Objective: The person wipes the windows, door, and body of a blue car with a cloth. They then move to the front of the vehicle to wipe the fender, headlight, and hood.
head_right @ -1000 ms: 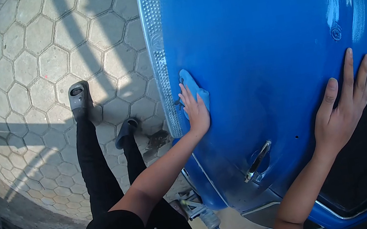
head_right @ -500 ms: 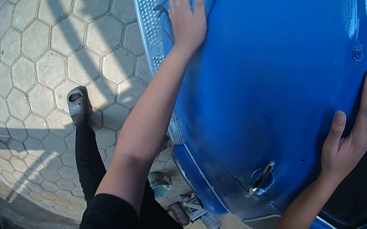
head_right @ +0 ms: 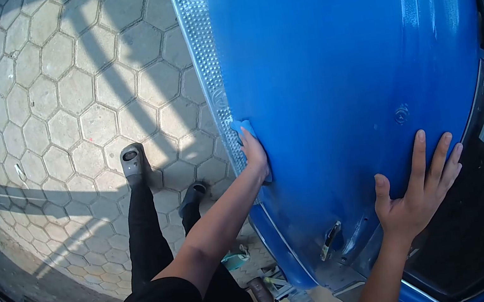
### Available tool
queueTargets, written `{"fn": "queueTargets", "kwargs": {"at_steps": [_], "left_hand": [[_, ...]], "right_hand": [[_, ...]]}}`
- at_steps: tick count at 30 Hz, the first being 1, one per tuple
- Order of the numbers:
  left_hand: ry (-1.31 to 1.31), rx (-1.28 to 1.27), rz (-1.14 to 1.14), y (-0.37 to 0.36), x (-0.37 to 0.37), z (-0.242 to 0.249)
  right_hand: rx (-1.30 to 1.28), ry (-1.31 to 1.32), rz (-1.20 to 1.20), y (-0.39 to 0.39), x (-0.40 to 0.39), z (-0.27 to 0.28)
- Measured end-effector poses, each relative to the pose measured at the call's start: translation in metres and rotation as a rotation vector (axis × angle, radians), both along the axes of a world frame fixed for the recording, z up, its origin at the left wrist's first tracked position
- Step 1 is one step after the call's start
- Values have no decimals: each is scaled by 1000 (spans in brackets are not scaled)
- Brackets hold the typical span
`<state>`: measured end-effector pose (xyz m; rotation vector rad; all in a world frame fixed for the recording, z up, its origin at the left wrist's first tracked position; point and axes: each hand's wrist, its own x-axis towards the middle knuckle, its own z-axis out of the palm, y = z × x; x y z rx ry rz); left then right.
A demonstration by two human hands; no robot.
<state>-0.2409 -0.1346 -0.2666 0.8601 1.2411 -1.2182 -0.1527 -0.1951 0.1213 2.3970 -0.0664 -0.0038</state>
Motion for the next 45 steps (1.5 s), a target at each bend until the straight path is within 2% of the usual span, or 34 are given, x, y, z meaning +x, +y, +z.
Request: {"fn": "queueTargets", "kwargs": {"at_steps": [2,4,5,7,9,11,14,17,20,23,24,26,28,30,32,35,38,41,42,45], "left_hand": [[-315,53,-158,3,84,15],[-760,108,-172,1,196,37],[-873,91,-195,13,262,83],[-1261,109,-144,7,348,140],[-1581,178,-175,2,384,210],[-1723,291,-224,-10,374,258],[-1715,286,-319,-3,325,268],[-1642,144,-236,14,239,207],[-1597,19,-243,33,123,142],[-1571,40,-210,26,174,168],[-1634,108,-213,17,221,169],[-1467,120,-201,5,340,189],[-1493,126,-207,-3,447,188],[-1578,124,-180,-15,508,205],[-1648,166,-194,-17,529,219],[-1950,160,-264,-6,479,225],[-2414,135,-462,15,445,227],[-2260,66,-527,8,506,238],[-2226,59,-479,-1,537,251],[-2225,71,-464,-7,570,263]], "right_hand": [[6,3,-20,2,-2,2],[13,9,-31,1,-3,2],[14,10,-37,2,-4,2],[35,5,-58,4,-4,2],[58,7,-70,4,-5,2],[88,18,-79,6,-5,4],[122,46,-100,10,-4,7],[153,46,-129,10,-5,9],[175,53,-139,13,-13,10],[174,58,-138,10,-12,6],[174,62,-146,10,-14,8],[172,58,-125,7,-13,6],[192,64,-134,12,-15,7],[197,45,-147,11,-16,4],[230,38,-153,14,-18,6],[269,10,-176,13,-29,4],[365,-141,-188,15,-33,-2],[457,-352,-234,51,-5,-24],[509,-406,-234,70,10,-34],[642,-558,-274,131,68,-71]]}}
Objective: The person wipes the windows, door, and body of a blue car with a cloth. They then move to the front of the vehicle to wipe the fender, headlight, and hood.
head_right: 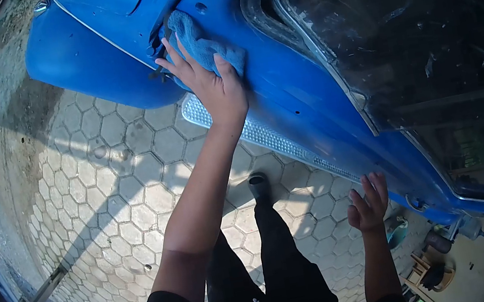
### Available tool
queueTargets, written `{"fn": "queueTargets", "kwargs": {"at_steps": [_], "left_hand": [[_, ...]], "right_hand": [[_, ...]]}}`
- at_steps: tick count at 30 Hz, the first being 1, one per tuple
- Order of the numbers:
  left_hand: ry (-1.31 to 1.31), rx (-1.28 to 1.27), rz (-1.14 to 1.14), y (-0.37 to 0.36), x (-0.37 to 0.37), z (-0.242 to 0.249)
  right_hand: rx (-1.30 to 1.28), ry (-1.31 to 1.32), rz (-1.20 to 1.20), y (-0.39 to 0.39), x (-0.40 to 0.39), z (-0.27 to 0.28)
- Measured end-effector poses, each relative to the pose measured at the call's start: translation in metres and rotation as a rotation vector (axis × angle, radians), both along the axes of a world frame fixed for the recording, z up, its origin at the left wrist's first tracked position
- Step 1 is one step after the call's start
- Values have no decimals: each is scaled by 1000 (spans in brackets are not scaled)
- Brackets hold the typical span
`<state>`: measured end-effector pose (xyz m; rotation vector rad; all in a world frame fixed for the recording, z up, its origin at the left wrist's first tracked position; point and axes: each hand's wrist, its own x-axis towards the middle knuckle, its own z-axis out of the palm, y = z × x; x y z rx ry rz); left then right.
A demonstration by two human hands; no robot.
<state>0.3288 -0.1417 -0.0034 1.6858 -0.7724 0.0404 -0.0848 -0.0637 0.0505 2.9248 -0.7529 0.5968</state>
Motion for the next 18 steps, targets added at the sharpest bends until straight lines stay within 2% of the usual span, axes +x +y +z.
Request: {"fn": "queueTargets", "kwargs": {"at_steps": [2,4,5,6,7,10,13,15,16,18], "left_hand": [[73,3,-73,11,-20,1],[115,13,-156,28,-42,-8],[129,61,-243,43,-43,-8],[143,106,-329,57,-44,-6],[154,150,-415,67,-43,-3],[344,41,-528,97,-26,5],[229,87,-624,117,0,8],[137,106,-642,126,14,14],[175,88,-642,127,18,17],[254,54,-635,130,26,22]], "right_hand": [[137,-150,-72,33,56,-27],[412,-397,-187,52,130,-44],[695,-505,-293,58,162,-57],[1217,-783,-479,62,194,-68],[1504,-934,-498,56,217,-70],[1487,-1098,-274,54,273,-65],[1824,-1494,-197,57,310,-60],[1610,-1312,-166,49,327,-50],[1505,-1215,-151,46,333,-43],[1428,-1179,-211,46,339,-41]]}}
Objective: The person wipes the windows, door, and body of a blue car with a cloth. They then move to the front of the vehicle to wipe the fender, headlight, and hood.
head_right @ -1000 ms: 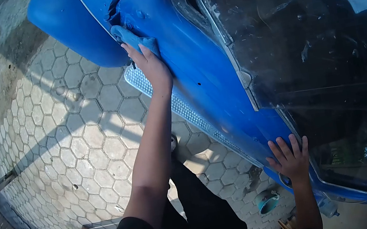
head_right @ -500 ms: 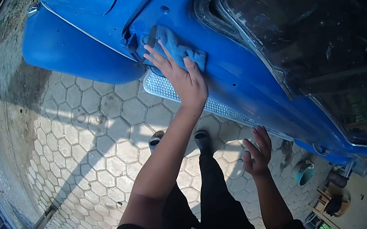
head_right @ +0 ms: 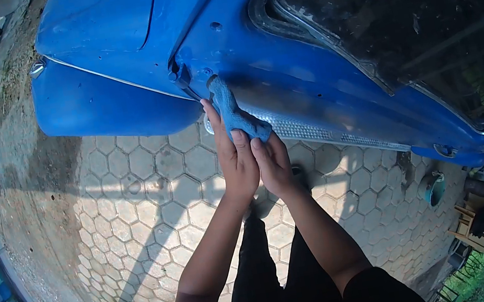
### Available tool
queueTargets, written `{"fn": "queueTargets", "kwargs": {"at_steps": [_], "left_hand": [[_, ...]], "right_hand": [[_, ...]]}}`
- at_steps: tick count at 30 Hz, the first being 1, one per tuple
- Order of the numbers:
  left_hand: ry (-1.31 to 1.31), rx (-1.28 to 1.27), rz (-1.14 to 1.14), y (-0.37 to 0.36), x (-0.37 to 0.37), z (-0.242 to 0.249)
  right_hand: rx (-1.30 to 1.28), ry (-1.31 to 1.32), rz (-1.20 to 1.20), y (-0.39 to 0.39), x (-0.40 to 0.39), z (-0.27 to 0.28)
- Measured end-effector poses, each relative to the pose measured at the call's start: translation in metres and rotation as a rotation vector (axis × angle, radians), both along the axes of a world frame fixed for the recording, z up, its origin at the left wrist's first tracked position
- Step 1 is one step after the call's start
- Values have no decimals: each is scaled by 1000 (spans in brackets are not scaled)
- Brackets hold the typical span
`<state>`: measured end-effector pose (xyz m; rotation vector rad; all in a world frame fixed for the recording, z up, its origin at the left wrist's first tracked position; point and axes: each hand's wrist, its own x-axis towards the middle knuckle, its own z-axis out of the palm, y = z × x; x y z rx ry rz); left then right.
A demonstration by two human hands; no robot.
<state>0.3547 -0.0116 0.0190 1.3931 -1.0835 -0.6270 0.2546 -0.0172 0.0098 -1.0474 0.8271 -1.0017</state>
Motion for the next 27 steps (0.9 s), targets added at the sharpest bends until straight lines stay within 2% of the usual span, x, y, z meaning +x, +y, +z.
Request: {"fn": "queueTargets", "kwargs": {"at_steps": [1,3,5,7,8,10,13,14,16,18,19,22,23,24,26,27], "left_hand": [[79,15,-28,3,4,5],[13,-6,-85,6,21,11],[45,-146,-67,4,42,8],[181,-134,-114,-5,60,31],[235,-124,-130,-13,63,36],[331,-104,-154,-34,66,42],[436,-148,-42,-75,54,50],[466,-175,20,-87,51,53],[293,-146,114,-99,58,48],[206,-167,120,-100,69,45],[51,-176,138,-96,79,45],[-106,-272,312,-82,109,46],[-26,-212,343,-72,120,40],[52,-155,373,-57,132,31],[122,-36,406,-28,150,13],[120,28,425,-11,156,2]], "right_hand": [[-13,68,-10,-2,2,-2],[-112,49,-112,-12,10,4],[-234,169,-7,-33,-2,23],[-322,298,118,-57,-12,56],[-362,356,83,-66,-9,76],[-513,555,-148,-78,-4,93],[-1095,773,-984,-87,27,88],[-1219,896,-825,-88,26,74],[-1449,1119,-484,-93,25,27],[-1300,1355,-446,-101,37,9],[-1216,1466,-418,-105,45,4],[-1288,1484,-585,-126,72,21],[-1419,1474,-633,-128,86,19],[-1590,1619,-488,-127,93,6],[-1677,1773,-254,-119,87,-25],[-1690,1768,-292,-121,81,-19]]}}
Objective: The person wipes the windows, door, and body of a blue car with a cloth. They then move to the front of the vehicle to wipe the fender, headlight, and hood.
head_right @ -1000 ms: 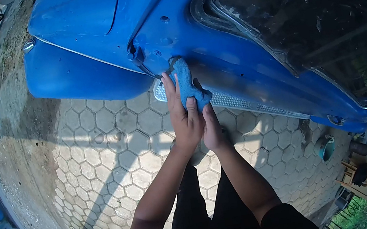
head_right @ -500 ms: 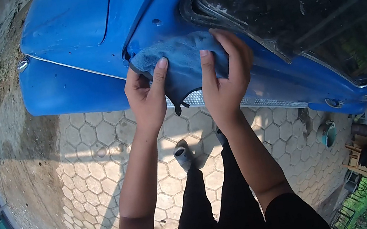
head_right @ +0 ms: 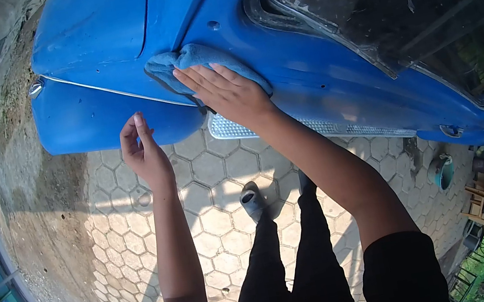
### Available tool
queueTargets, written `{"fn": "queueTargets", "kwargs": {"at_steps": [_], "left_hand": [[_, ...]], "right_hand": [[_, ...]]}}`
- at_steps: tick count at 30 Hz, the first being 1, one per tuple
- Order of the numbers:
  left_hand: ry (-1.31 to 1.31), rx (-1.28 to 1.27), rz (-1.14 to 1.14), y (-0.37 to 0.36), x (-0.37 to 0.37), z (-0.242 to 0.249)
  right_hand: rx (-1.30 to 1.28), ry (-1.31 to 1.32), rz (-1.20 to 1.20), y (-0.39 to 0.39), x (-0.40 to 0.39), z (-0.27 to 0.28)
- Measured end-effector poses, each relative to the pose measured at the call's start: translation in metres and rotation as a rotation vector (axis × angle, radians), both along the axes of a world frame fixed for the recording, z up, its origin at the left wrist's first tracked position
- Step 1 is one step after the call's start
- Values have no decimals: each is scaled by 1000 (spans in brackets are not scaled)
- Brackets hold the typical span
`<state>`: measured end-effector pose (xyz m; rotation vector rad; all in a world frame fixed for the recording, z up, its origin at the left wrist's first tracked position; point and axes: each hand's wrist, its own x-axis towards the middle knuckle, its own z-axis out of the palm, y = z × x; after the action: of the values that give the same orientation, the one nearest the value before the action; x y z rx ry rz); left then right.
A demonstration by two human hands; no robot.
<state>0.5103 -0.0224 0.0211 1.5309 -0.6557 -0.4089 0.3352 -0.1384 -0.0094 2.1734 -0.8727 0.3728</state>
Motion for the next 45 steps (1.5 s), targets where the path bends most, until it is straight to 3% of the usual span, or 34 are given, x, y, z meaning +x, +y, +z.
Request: {"fn": "queueTargets", "kwargs": {"at_steps": [5,9,13,17,22,25,28,29,31,32,33,34,36,38,40,42,45], "left_hand": [[188,84,28,80,4,-56],[312,138,-18,107,-13,-65],[394,131,-96,125,-23,-63],[389,150,-147,133,-31,-70],[401,145,-228,129,-53,-71],[412,151,-298,134,-56,-66],[297,199,-343,136,-61,-70],[254,227,-377,134,-68,-70],[87,211,-406,117,-89,-61],[-2,166,-407,105,-103,-57],[-90,120,-406,94,-116,-52],[-141,69,-419,80,-129,-45],[-445,-69,-636,46,-147,-24],[-653,-173,-822,17,-169,-6],[-797,-296,-971,-15,-200,8],[-928,-445,-1106,-47,-238,31],[-1052,-672,-1226,-88,-303,62]], "right_hand": [[-36,-240,-32,-13,-8,36],[1,142,35,6,-26,-6],[99,-80,-6,10,-73,7],[91,-272,16,1,-48,30],[61,72,-31,21,-83,-14],[142,-251,-128,37,-158,-38],[199,-890,-423,38,-177,-23],[266,-763,-491,36,-172,-9],[148,-740,-428,32,-146,-27],[-16,-564,-218,27,-145,-48],[-50,-305,-170,32,-147,-47],[-78,-333,-119,33,-162,-59],[-80,-496,-196,41,-198,-82],[-28,-769,-449,56,-246,-91],[29,-1217,-564,50,-286,-68],[-40,-1664,-551,33,-321,-39],[-128,-1911,-490,23,-335,-15]]}}
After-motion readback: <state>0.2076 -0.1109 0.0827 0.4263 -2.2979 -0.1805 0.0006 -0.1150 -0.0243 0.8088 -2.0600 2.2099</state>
